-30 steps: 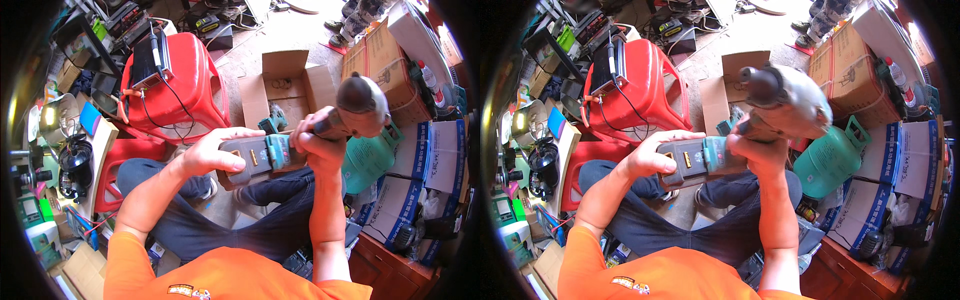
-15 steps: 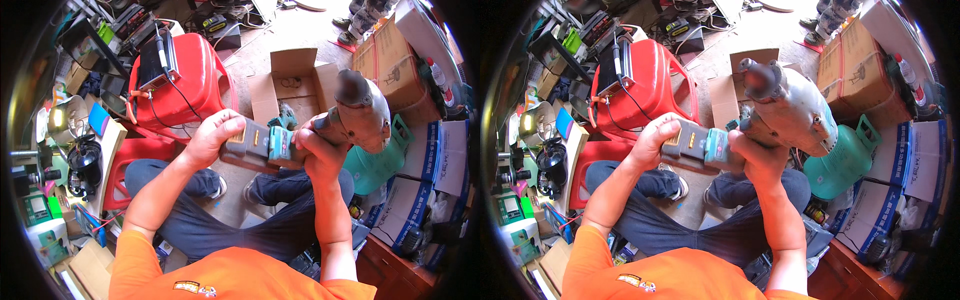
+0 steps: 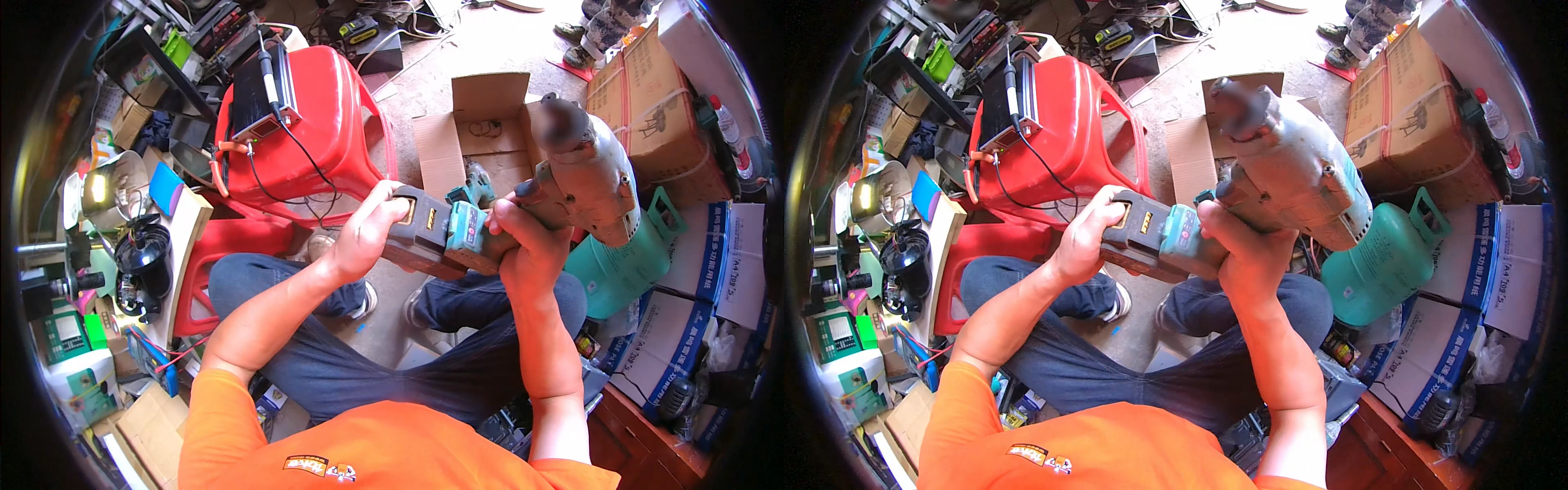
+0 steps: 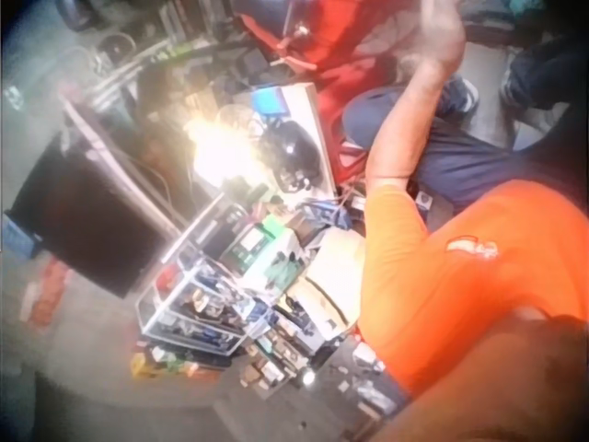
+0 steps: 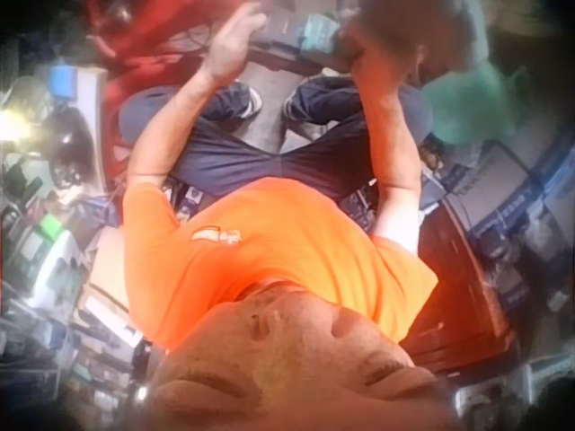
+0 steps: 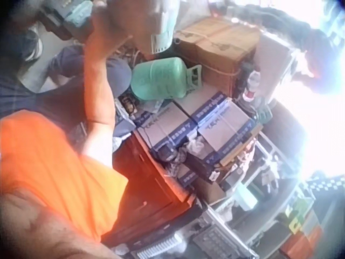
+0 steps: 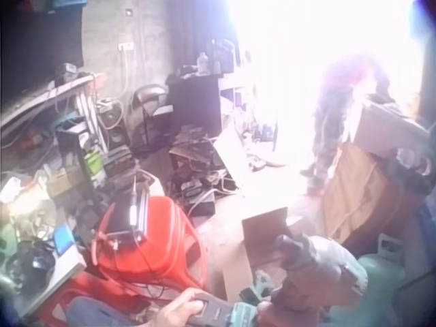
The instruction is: The person sits on the floor and attaches a battery pack to a cordless impact wrench. They repeatedly press the battery into place and test the fit, then remove and reattach it several times. Finally, they insert a socket adapter into the tool's chuck.
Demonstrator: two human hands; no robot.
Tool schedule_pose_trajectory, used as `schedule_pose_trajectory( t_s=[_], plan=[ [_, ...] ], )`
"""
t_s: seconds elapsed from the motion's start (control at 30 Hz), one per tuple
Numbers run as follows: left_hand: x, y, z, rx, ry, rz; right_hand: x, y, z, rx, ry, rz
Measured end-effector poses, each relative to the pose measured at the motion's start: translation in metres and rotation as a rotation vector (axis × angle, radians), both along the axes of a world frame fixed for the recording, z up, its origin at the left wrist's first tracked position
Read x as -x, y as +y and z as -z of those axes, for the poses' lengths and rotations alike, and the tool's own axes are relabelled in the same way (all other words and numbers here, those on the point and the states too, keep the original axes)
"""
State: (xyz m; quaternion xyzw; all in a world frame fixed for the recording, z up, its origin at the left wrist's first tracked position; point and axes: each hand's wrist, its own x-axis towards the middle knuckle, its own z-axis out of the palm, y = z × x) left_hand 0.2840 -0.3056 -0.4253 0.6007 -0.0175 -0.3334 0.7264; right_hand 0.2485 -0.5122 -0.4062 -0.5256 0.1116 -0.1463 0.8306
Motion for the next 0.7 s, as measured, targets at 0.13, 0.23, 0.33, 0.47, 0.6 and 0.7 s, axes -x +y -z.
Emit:
schedule_pose_trajectory(
  t_s=[0.13,0.23,0.33,0.47,0.6,0.7],
  plan=[
    [0.007,-0.008,0.031,-0.071,-0.025,0.078,0.000,0.012,0.000,-0.007,0.045,-0.009],
    [0.003,-0.008,0.041,-0.066,-0.100,0.108,-0.003,0.009,0.009,0.007,0.087,-0.062],
    [0.001,-0.006,0.033,-0.115,-0.285,0.206,-0.008,-0.010,0.005,-0.219,0.070,-0.229],
    [-0.016,0.001,0.021,-0.202,-0.626,0.126,-0.009,-0.025,0.014,-0.366,0.028,-0.388],
    [-0.044,0.018,-0.029,0.017,-0.589,-0.348,-0.005,-0.037,0.013,-0.330,-0.052,-0.358],
    [-0.034,0.019,-0.018,-0.112,-0.759,-0.058,-0.005,-0.029,0.004,-0.277,-0.037,-0.325]
  ],
)
